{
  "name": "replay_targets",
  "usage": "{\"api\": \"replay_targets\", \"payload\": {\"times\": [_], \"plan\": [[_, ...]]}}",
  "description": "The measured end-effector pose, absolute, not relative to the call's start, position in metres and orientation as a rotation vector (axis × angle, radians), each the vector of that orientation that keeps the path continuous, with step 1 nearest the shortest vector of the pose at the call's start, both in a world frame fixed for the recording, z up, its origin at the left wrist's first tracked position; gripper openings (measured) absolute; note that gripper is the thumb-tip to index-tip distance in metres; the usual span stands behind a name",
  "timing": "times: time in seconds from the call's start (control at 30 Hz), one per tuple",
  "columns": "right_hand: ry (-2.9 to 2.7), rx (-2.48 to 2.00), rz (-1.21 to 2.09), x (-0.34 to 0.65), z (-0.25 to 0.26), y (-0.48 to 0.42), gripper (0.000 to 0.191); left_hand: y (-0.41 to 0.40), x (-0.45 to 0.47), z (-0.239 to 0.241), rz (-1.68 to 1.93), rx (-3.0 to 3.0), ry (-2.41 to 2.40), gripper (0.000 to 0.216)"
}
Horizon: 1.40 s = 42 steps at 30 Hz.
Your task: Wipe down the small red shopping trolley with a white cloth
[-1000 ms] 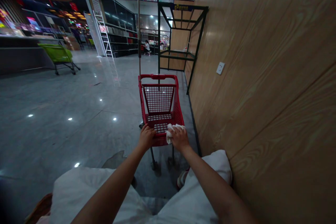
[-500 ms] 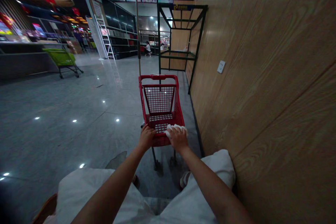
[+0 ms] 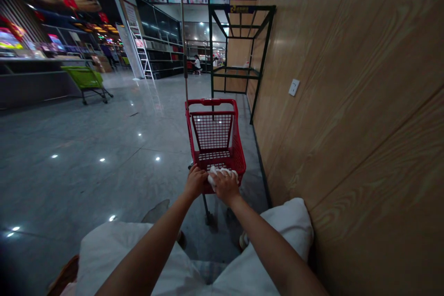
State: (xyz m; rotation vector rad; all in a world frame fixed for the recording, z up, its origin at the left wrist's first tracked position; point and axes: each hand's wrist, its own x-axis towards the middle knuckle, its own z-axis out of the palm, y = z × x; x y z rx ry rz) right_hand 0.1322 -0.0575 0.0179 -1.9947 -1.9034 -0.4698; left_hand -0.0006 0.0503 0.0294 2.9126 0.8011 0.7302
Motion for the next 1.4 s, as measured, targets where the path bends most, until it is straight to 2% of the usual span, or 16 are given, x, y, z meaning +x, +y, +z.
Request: {"api": "replay_targets", "payload": {"times": [0.2, 0.33, 0.53, 0.77, 0.97, 1.17, 1.4], "plan": [[-1.867, -2.009, -0.565, 0.185, 0.021, -0.077, 0.042, 0.051, 0.001, 0.034, 0.678, 2.918, 0.829, 0.013], [-1.639, -2.118, -0.560, 0.161, 0.011, -0.065, 0.032, 0.046, 0.008, 0.031, 0.732, 2.912, 0.858, 0.010], [-1.652, -2.102, -0.517, 0.104, 0.003, -0.044, 0.040, 0.047, 0.006, 0.028, 0.809, 2.890, 0.849, 0.009], [-1.914, -1.969, -0.549, 0.173, 0.021, -0.072, 0.050, 0.065, -0.011, 0.032, 0.667, 2.968, 0.792, 0.012], [-1.691, -2.062, -0.495, 0.157, 0.012, -0.059, 0.033, 0.058, 0.001, 0.029, 0.711, 2.938, 0.847, 0.011], [-1.638, -2.073, -0.468, 0.098, 0.001, -0.036, 0.047, 0.056, 0.004, 0.030, 0.750, 2.917, 0.880, 0.012], [-1.920, -1.987, -0.524, 0.172, 0.019, -0.066, 0.052, 0.069, -0.011, 0.032, 0.660, 2.959, 0.762, 0.012]]}}
